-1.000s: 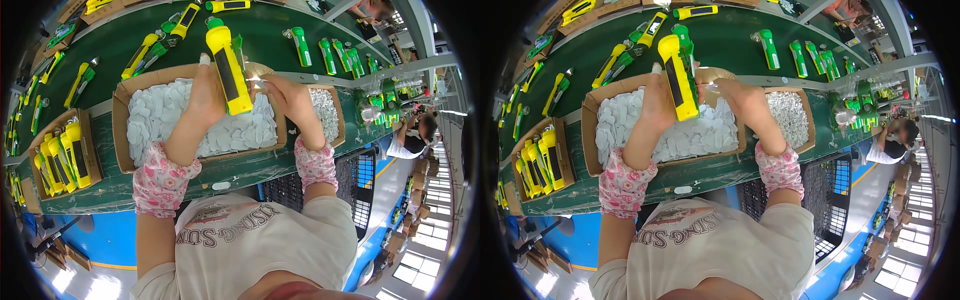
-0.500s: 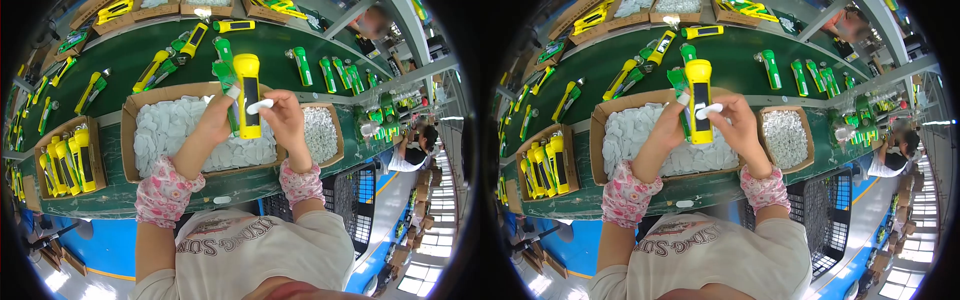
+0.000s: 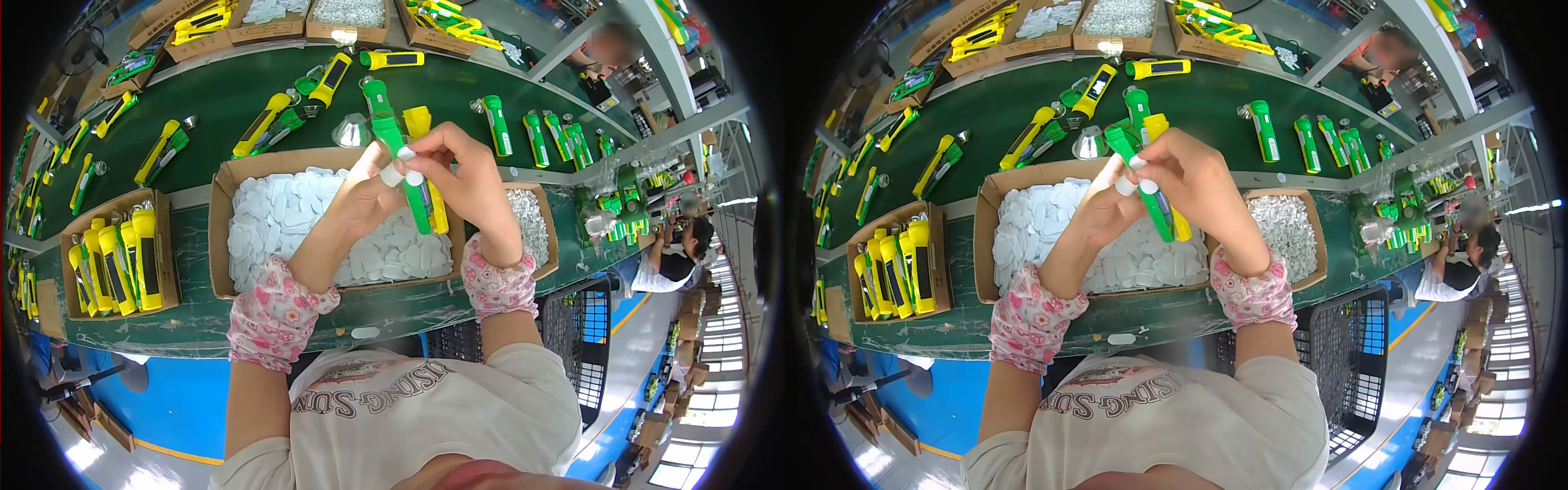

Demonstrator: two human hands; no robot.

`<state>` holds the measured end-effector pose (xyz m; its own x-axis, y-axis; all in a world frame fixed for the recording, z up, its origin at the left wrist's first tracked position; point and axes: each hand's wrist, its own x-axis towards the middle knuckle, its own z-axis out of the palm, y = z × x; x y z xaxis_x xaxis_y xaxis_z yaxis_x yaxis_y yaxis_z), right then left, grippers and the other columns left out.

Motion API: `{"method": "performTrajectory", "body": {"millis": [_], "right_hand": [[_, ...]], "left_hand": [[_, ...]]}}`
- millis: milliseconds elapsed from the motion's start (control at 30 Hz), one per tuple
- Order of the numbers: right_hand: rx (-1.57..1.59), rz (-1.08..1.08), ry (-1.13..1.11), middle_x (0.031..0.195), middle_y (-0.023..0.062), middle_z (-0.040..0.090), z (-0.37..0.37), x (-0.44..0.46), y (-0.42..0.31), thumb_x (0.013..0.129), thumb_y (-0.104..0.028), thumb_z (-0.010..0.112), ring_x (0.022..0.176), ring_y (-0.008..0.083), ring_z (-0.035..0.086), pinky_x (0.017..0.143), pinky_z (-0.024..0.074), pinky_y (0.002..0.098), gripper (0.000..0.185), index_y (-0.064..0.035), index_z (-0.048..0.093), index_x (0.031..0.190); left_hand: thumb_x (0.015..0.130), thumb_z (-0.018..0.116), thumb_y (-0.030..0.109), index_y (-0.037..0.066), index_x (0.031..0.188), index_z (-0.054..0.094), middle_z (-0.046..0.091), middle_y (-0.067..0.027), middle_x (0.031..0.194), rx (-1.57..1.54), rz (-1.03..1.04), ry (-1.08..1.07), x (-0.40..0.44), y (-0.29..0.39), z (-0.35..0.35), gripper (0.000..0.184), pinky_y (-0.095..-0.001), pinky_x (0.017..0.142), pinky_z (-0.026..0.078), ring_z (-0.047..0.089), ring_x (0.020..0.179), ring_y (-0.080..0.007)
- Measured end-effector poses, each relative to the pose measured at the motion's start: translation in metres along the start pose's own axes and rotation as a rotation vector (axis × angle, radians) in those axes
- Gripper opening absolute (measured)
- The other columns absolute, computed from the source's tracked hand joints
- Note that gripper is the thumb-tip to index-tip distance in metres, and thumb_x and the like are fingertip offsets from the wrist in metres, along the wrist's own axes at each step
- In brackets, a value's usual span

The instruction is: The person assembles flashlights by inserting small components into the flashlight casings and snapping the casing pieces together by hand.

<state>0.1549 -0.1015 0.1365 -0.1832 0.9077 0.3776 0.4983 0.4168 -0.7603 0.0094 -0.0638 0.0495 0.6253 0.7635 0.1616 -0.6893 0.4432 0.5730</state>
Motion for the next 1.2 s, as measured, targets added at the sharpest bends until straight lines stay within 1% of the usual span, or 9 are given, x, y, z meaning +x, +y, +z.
{"method": "performTrajectory", "body": {"millis": [133,233,267,333,400,500,733,1067,1200], "right_hand": [[-0.424,-0.435,0.089,0.096,0.0137,0.063,-0.002,-0.006,0.014,0.08,-0.01,0.072,0.094,0.0296,0.062,0.079,0.051,0.0353,0.033,0.0002,0.06,0.109],[-0.34,-0.056,0.265,0.113,0.0187,0.055,0.011,-0.03,0.004,0.076,-0.017,0.076,0.105,0.0359,0.054,0.089,0.0459,0.0404,0.057,-0.0017,0.053,0.125],[-0.366,-0.019,0.134,0.118,0.0193,0.046,0.013,-0.038,0.031,0.078,-0.009,0.072,0.107,0.0289,0.052,0.088,0.0458,0.0357,0.067,-0.0016,0.04,0.136],[-0.285,-0.023,0.041,0.115,0.0189,0.048,0.023,-0.041,0.054,0.083,-0.01,0.068,0.104,0.0279,0.052,0.088,0.0452,0.0347,0.059,-0.0005,0.042,0.135],[-0.194,0.054,-0.006,0.109,0.0164,0.05,0.026,-0.038,0.056,0.092,-0.016,0.058,0.099,0.0252,0.053,0.088,0.0429,0.0326,0.045,0.001,0.047,0.131],[-0.083,0.052,0.06,0.112,0.0213,0.054,0.028,-0.03,0.069,0.092,-0.022,0.056,0.102,0.0345,0.053,0.09,0.0406,0.0387,0.042,0.0005,0.051,0.126],[-0.032,-0.097,0.127,0.095,0.0173,0.061,0.04,-0.021,0.074,0.093,-0.023,0.052,0.084,0.0298,0.059,0.076,0.0443,0.0379,0.034,0.001,0.059,0.116],[-0.288,-0.099,0.217,0.116,0.0215,0.055,0.067,-0.032,0.042,0.093,-0.009,0.05,0.105,0.0346,0.055,0.092,0.0423,0.0407,0.034,0.0,0.051,0.126],[-0.296,-0.075,0.214,0.115,0.0193,0.056,0.071,-0.031,0.044,0.095,-0.013,0.046,0.103,0.0324,0.054,0.091,0.042,0.0391,0.036,-0.0013,0.052,0.128]], "left_hand": [[0.087,0.067,0.025,0.01,0.126,0.044,0.053,-0.0059,0.119,-0.013,0.043,0.024,0.0,0.0,0.0,0.048,-0.0419,0.094,0.046,0.053,0.113,-0.0211],[0.092,0.059,0.029,0.009,0.125,0.044,0.054,-0.0059,0.117,-0.16,0.093,0.027,0.004,-0.001,-0.004,0.041,-0.0414,0.097,0.043,0.052,0.112,-0.0211],[0.094,0.058,0.03,0.009,0.125,0.044,0.054,-0.0059,0.116,-0.217,0.085,0.027,0.005,0.001,-0.004,0.04,-0.0409,0.098,0.042,0.052,0.112,-0.0208],[0.099,0.047,0.029,0.007,0.122,0.044,0.054,-0.0069,0.111,-0.235,0.093,0.15,0.007,-0.003,-0.006,0.032,-0.0381,0.094,0.044,0.054,0.107,-0.0192],[0.1,0.044,0.033,0.012,0.124,0.044,0.053,-0.0054,0.117,0.16,0.131,0.234,0.008,-0.007,-0.016,0.033,-0.0404,0.097,0.042,0.052,0.111,-0.02],[0.101,0.041,0.034,0.013,0.124,0.044,0.054,-0.0049,0.116,0.031,0.137,0.321,0.009,-0.009,-0.019,0.031,-0.0401,0.097,0.042,0.053,0.11,-0.0194],[0.1,0.045,0.029,0.006,0.12,0.047,0.054,-0.006,0.105,-0.104,0.183,0.467,0.009,-0.009,-0.017,0.031,-0.0298,0.082,0.047,0.055,0.094,-0.0149],[0.096,0.047,0.028,0.005,0.108,0.056,0.055,-0.0023,0.092,0.284,0.221,0.761,0.004,-0.01,-0.011,0.027,-0.0286,0.073,0.043,0.051,0.084,-0.0111],[0.095,0.053,0.036,0.005,0.109,0.049,0.054,-0.0029,0.096,0.17,0.429,0.616,0.009,-0.013,-0.02,0.034,-0.0274,0.074,0.042,0.05,0.086,-0.0112]]}}
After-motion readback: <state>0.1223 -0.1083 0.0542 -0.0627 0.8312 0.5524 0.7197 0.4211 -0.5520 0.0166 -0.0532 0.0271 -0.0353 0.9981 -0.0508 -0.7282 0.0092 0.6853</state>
